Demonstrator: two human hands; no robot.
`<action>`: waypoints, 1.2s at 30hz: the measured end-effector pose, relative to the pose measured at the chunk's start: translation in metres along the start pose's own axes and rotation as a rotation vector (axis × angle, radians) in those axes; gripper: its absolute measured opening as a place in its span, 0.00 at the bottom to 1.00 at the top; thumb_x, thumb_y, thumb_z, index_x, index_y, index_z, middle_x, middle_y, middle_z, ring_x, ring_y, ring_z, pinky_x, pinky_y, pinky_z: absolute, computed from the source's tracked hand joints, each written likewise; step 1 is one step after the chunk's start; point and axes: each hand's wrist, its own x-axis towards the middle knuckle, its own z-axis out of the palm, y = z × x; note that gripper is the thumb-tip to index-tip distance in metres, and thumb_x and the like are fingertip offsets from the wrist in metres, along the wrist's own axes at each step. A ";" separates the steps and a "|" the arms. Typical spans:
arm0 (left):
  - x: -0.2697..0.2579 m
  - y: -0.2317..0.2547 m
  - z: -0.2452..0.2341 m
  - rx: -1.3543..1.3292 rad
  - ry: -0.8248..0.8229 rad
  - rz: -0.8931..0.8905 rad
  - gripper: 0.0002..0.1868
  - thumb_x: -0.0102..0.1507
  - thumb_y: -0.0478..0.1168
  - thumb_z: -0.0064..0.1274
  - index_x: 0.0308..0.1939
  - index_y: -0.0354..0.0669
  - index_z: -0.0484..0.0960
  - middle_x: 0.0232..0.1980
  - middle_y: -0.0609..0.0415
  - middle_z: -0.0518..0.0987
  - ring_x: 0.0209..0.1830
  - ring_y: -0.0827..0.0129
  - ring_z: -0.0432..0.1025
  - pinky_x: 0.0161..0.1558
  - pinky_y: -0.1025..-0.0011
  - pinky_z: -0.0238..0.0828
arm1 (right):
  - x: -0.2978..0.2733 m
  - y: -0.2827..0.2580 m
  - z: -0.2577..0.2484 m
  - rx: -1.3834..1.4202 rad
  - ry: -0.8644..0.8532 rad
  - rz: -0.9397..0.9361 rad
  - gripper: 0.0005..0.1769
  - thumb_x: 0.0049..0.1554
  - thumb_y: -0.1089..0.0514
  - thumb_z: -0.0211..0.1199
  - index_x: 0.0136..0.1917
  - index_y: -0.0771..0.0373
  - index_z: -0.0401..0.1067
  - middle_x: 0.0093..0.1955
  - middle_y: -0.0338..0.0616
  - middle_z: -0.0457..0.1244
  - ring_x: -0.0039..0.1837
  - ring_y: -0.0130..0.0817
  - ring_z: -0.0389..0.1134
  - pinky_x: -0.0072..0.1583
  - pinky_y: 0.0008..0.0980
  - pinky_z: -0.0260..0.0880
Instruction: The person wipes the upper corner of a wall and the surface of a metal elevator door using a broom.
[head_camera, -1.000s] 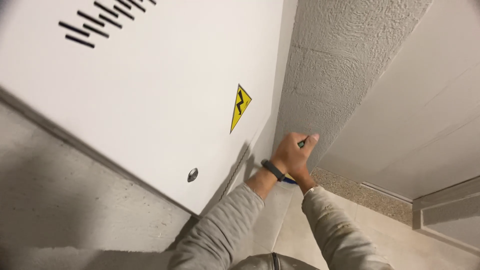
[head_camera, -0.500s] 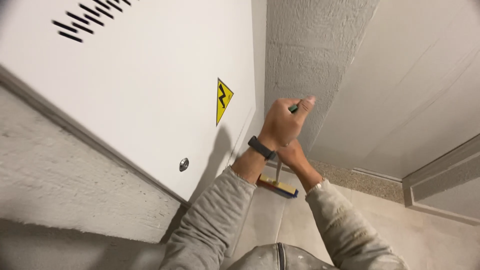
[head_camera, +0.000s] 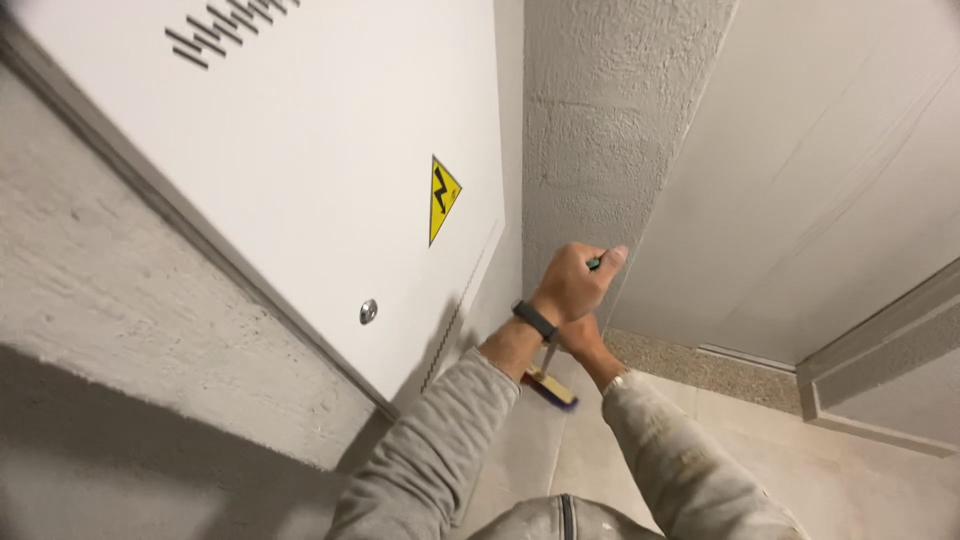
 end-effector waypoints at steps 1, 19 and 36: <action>0.005 0.015 -0.010 0.004 -0.006 0.006 0.31 0.68 0.57 0.47 0.13 0.46 0.68 0.13 0.64 0.61 0.13 0.77 0.53 0.16 0.68 0.45 | 0.012 0.000 -0.002 0.002 0.008 -0.003 0.28 0.62 0.54 0.61 0.71 0.66 0.59 0.68 0.56 0.60 0.71 0.46 0.60 0.67 0.48 0.60; 0.007 0.006 -0.001 0.003 -0.028 0.044 0.31 0.70 0.56 0.46 0.15 0.45 0.67 0.15 0.65 0.59 0.15 0.77 0.52 0.18 0.67 0.46 | 0.017 0.003 0.012 -0.182 0.303 -0.227 0.30 0.65 0.52 0.60 0.72 0.68 0.54 0.68 0.58 0.57 0.70 0.49 0.59 0.68 0.49 0.61; 0.018 0.001 0.000 -0.156 -0.008 0.075 0.30 0.68 0.60 0.47 0.15 0.52 0.64 0.15 0.68 0.59 0.14 0.79 0.50 0.15 0.69 0.43 | 0.017 -0.017 -0.018 -0.253 0.093 0.543 0.17 0.64 0.51 0.59 0.54 0.69 0.71 0.51 0.53 0.70 0.53 0.44 0.72 0.53 0.43 0.72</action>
